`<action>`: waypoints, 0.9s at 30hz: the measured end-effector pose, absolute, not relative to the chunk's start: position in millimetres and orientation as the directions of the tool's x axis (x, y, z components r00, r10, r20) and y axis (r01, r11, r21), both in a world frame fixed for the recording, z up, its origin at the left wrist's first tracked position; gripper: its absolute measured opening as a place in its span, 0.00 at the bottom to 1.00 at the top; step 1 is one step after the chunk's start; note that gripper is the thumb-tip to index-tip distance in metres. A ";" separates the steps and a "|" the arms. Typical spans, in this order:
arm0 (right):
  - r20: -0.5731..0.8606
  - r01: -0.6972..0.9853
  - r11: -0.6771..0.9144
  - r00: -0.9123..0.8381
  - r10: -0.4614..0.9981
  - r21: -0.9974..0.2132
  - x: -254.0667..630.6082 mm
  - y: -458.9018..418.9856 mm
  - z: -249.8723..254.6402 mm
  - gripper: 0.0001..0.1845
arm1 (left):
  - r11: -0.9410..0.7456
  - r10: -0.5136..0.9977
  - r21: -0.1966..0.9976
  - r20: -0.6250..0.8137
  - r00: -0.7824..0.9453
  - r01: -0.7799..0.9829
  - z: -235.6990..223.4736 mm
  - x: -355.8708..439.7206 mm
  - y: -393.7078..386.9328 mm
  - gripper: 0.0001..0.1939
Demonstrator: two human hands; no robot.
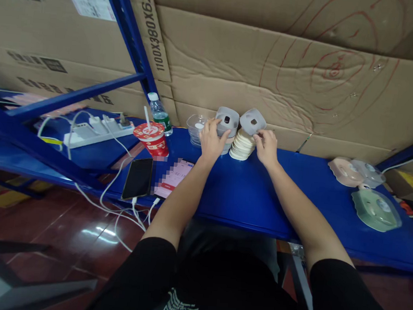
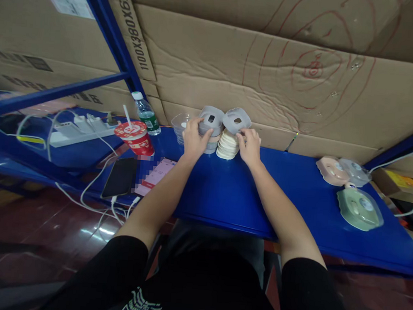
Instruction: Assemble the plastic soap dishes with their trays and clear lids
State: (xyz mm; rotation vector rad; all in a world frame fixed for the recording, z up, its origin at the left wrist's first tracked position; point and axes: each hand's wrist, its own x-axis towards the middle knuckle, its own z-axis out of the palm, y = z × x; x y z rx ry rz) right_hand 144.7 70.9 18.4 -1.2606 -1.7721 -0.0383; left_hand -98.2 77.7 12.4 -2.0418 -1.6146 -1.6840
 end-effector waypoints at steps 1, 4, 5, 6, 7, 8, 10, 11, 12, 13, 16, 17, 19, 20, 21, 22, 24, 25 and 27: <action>0.694 0.754 0.485 -0.054 0.718 -0.443 144.1 73.0 22.3 0.28 | -0.465 0.658 0.542 0.741 -0.136 0.700 12.2 -98.3 78.2 0.28; 0.718 0.743 0.538 -0.114 0.687 -0.397 138.6 81.3 38.4 0.29 | -0.486 0.650 0.555 0.746 -0.145 0.675 10.5 -98.5 80.2 0.27; 0.723 0.736 0.560 -0.142 0.676 -0.379 135.3 84.7 44.5 0.29 | -0.490 0.649 0.561 0.746 -0.149 0.668 9.6 -98.4 80.9 0.27; 0.724 0.731 0.579 -0.172 0.668 -0.360 131.5 88.2 50.5 0.30 | -0.491 0.649 0.566 0.745 -0.156 0.662 8.7 -98.3 81.6 0.27; 0.720 0.729 0.594 -0.204 0.663 -0.339 127.3 91.8 56.1 0.30 | -0.489 0.647 0.572 0.744 -0.166 0.658 7.6 -98.0 82.3 0.28; 0.711 0.729 0.606 -0.239 0.661 -0.318 122.8 95.3 61.1 0.30 | -0.485 0.646 0.578 0.742 -0.176 0.656 6.6 -97.7 82.8 0.29; 0.678 0.732 0.625 -0.316 0.664 -0.272 113.8 101.5 68.5 0.29 | -0.475 0.650 0.590 0.735 -0.192 0.653 4.9 -97.0 83.4 0.34; 0.658 0.733 0.633 -0.352 0.666 -0.249 109.8 104.0 70.7 0.28 | -0.469 0.655 0.596 0.730 -0.196 0.652 4.4 -96.7 83.5 0.37; 0.637 0.733 0.640 -0.383 0.669 -0.230 106.2 105.9 72.1 0.27 | -0.462 0.662 0.601 0.723 -0.198 0.652 4.0 -96.5 83.5 0.39; 0.619 0.734 0.644 -0.406 0.673 -0.218 103.4 107.2 72.6 0.26 | -0.457 0.668 0.605 0.717 -0.197 0.652 3.8 -96.3 83.5 0.40; 0.602 0.724 0.649 -0.416 0.681 -0.234 100.6 106.2 70.2 0.28 | -0.446 0.669 0.601 0.716 -0.199 0.663 3.8 -95.9 82.8 0.40; 0.608 0.715 0.652 -0.407 0.682 -0.253 102.2 104.1 68.5 0.30 | -0.443 0.665 0.596 0.720 -0.200 0.670 3.9 -95.7 82.4 0.40; 0.630 0.693 0.658 -0.376 0.679 -0.296 110.4 97.3 64.3 0.35 | -0.432 0.661 0.588 0.723 -0.203 0.684 4.2 -95.2 81.1 0.40; 0.644 0.686 0.655 -0.352 0.679 -0.316 117.7 92.5 62.0 0.38 | -0.424 0.662 0.586 0.721 -0.206 0.690 4.5 -94.9 80.1 0.41; 0.657 0.688 0.646 -0.322 0.681 -0.331 127.3 87.0 59.7 0.41 | -0.416 0.664 0.585 0.719 -0.208 0.696 4.9 -94.5 79.0 0.41; 0.671 0.702 0.625 -0.283 0.685 -0.341 139.5 80.9 57.2 0.43 | -0.408 0.665 0.585 0.717 -0.210 0.701 5.4 -94.0 77.6 0.41; 0.684 0.765 0.548 -0.200 0.702 -0.338 171.9 67.1 52.2 0.46 | -0.403 0.665 0.579 0.718 -0.208 0.709 6.9 -92.8 74.3 0.42; 0.682 0.810 0.482 -0.146 0.717 -0.333 192.0 59.9 49.5 0.47 | -0.404 0.663 0.574 0.720 -0.205 0.712 7.7 -92.1 72.4 0.42; 0.661 0.904 0.294 -0.018 0.750 -0.309 238.7 45.3 43.2 0.46 | -0.412 0.656 0.562 0.729 -0.194 0.718 9.3 -90.6 68.7 0.43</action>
